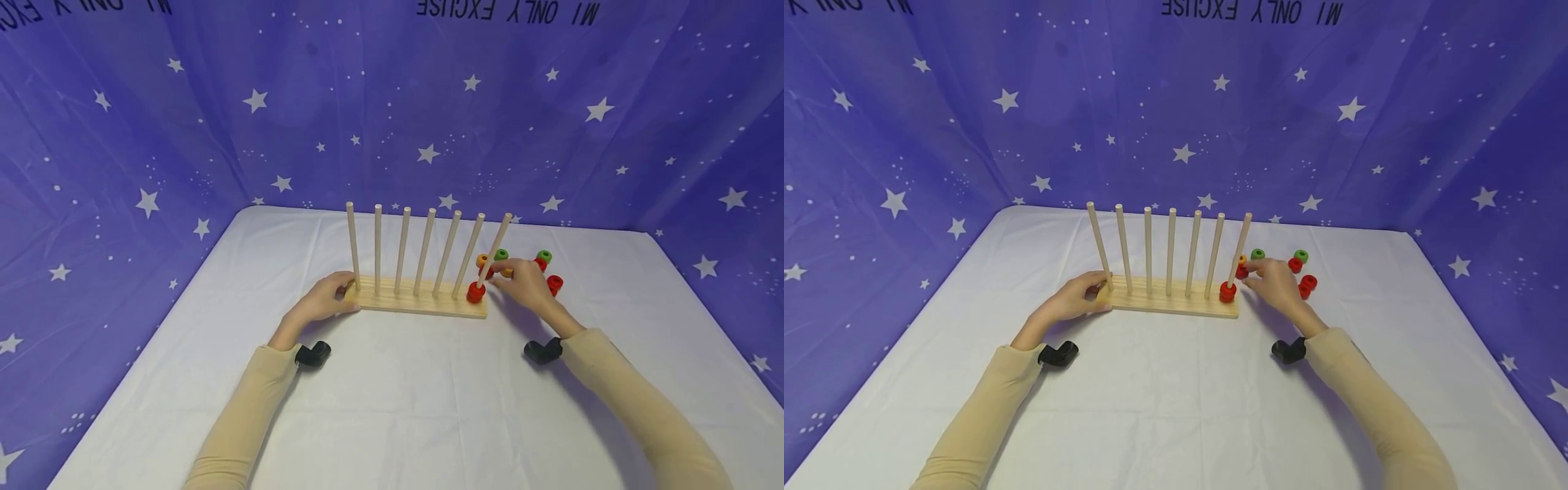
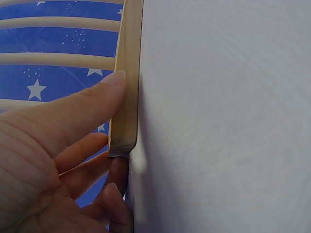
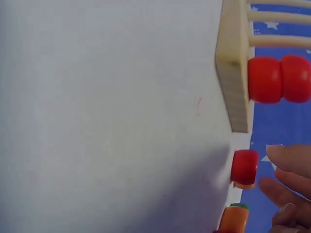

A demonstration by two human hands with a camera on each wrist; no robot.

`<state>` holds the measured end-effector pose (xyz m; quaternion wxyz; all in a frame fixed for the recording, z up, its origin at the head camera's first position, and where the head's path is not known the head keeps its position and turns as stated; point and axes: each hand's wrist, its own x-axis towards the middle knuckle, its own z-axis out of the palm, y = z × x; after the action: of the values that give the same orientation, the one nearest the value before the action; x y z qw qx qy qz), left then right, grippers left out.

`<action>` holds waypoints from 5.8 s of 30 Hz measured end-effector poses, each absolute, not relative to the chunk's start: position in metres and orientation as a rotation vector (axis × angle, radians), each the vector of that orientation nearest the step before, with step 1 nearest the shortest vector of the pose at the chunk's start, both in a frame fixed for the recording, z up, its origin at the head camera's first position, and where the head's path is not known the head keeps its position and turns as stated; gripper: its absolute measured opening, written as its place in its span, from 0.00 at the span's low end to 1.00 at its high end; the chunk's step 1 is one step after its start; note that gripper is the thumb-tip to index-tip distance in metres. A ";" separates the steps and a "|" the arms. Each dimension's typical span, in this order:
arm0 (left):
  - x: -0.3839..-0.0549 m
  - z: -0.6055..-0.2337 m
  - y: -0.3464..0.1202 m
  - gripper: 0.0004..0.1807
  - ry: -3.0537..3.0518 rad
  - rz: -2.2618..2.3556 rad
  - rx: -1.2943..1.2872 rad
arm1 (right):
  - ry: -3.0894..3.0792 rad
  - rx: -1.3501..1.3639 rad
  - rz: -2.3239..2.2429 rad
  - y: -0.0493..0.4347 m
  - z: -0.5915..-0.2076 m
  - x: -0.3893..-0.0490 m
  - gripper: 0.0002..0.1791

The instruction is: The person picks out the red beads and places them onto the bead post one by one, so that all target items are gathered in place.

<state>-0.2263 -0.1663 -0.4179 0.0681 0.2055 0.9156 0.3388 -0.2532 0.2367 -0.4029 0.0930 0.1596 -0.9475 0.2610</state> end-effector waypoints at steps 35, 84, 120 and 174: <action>-0.227 -0.419 -0.167 0.38 2.754 1.041 0.617 | -2.984 0.381 0.711 0.229 -0.413 -0.277 0.14; -0.224 -0.415 -0.166 0.36 2.745 1.051 0.624 | -2.508 0.388 0.689 0.250 -0.383 -0.236 0.19; -0.225 -0.418 -0.166 0.37 2.739 1.055 0.627 | -2.184 0.545 0.726 0.233 -0.335 -0.215 0.20; -0.225 -0.418 -0.167 0.38 2.744 1.044 0.620 | -2.004 0.626 0.866 0.205 -0.294 -0.214 0.21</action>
<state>-0.2252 -0.1670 -0.4176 0.0702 0.2060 0.9122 0.3471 -0.2140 0.2050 -0.2935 0.4216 0.2497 -0.8002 0.3458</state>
